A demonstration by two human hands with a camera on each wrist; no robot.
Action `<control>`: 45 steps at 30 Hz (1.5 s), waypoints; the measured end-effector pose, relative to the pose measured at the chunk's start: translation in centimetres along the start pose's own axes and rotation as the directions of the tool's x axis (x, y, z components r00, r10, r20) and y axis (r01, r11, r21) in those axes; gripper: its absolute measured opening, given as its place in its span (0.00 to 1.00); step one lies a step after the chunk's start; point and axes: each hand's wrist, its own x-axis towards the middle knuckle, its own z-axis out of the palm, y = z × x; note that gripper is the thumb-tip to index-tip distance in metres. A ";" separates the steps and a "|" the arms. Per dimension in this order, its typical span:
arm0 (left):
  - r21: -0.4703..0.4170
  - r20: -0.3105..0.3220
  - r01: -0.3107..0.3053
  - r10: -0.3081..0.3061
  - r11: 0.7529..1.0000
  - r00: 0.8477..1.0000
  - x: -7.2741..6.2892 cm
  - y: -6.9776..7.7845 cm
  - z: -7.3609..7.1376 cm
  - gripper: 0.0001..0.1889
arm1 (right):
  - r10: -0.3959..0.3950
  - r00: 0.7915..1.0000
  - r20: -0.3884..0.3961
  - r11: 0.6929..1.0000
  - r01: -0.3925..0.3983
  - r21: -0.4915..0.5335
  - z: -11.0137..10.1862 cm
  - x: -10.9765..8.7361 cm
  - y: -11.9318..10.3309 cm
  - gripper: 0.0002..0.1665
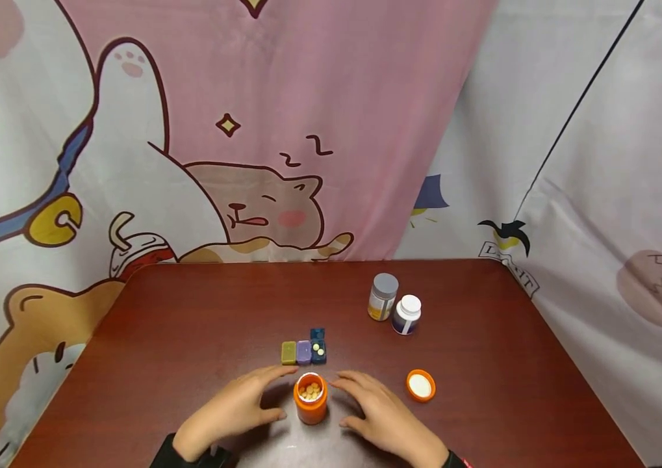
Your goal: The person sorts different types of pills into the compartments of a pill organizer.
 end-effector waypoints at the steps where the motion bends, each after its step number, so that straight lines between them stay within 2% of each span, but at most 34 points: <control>1: -0.043 0.026 -0.004 0.005 0.999 1.000 -0.1 0.0 0.1 0.40 | -0.023 1.000 -0.011 0.999 0.022 -0.028 -0.3 -0.2 0.5 0.39; 3: -0.142 0.059 -0.013 0.021 0.990 0.998 0.2 0.1 0.4 0.43 | -0.054 0.998 -0.029 0.995 0.051 -0.084 -1.0 -0.6 1.6 0.36; 6: -0.244 0.062 -0.014 0.030 0.970 0.998 0.9 0.2 1.2 0.46 | -0.057 0.996 -0.067 0.983 0.044 -0.177 -2.1 -1.3 3.1 0.37; 8: -0.276 0.057 -0.009 0.026 0.961 0.998 1.3 0.4 1.8 0.47 | -0.008 0.996 -0.086 0.969 -0.013 -0.246 -2.8 -2.0 4.1 0.41; 12: -0.266 0.014 0.018 -0.015 0.964 1.000 1.4 0.7 2.9 0.45 | 0.165 0.983 -0.079 0.933 -0.182 -0.312 -3.8 -4.0 5.6 0.47; 15: -0.300 -0.013 0.051 -0.058 0.953 0.998 1.3 0.9 3.3 0.42 | 0.256 0.964 -0.065 0.917 -0.264 -0.301 -4.3 -5.2 6.3 0.46; 20: -0.352 -0.026 0.072 -0.087 0.933 0.996 1.5 0.9 3.4 0.40 | 0.296 0.953 -0.062 0.910 -0.301 -0.286 -4.6 -5.9 6.9 0.41; 27: -0.321 -0.026 0.063 -0.075 0.945 0.997 1.4 0.7 3.7 0.40 | 0.296 0.948 -0.118 0.899 -0.318 -0.300 -4.5 -5.6 7.1 0.38; 31: -0.294 -0.025 0.065 -0.075 0.953 0.997 1.3 0.8 3.6 0.41 | 0.359 0.924 -0.131 0.881 -0.382 -0.280 -4.4 -5.4 7.0 0.38; 38: -0.304 -0.019 0.064 -0.073 0.950 0.997 1.2 1.0 3.5 0.38 | 0.444 0.891 -0.093 0.851 -0.452 -0.268 -4.2 -4.9 6.6 0.34; 41: -0.303 -0.024 0.061 -0.072 0.951 0.997 1.2 1.0 3.6 0.37 | 0.458 0.884 -0.089 0.854 -0.466 -0.234 -4.1 -4.6 6.2 0.36; 45: -0.307 -0.023 0.066 -0.077 0.949 0.997 1.0 1.0 3.6 0.38 | 0.446 0.889 -0.103 0.875 -0.457 -0.160 -3.8 -4.0 5.2 0.37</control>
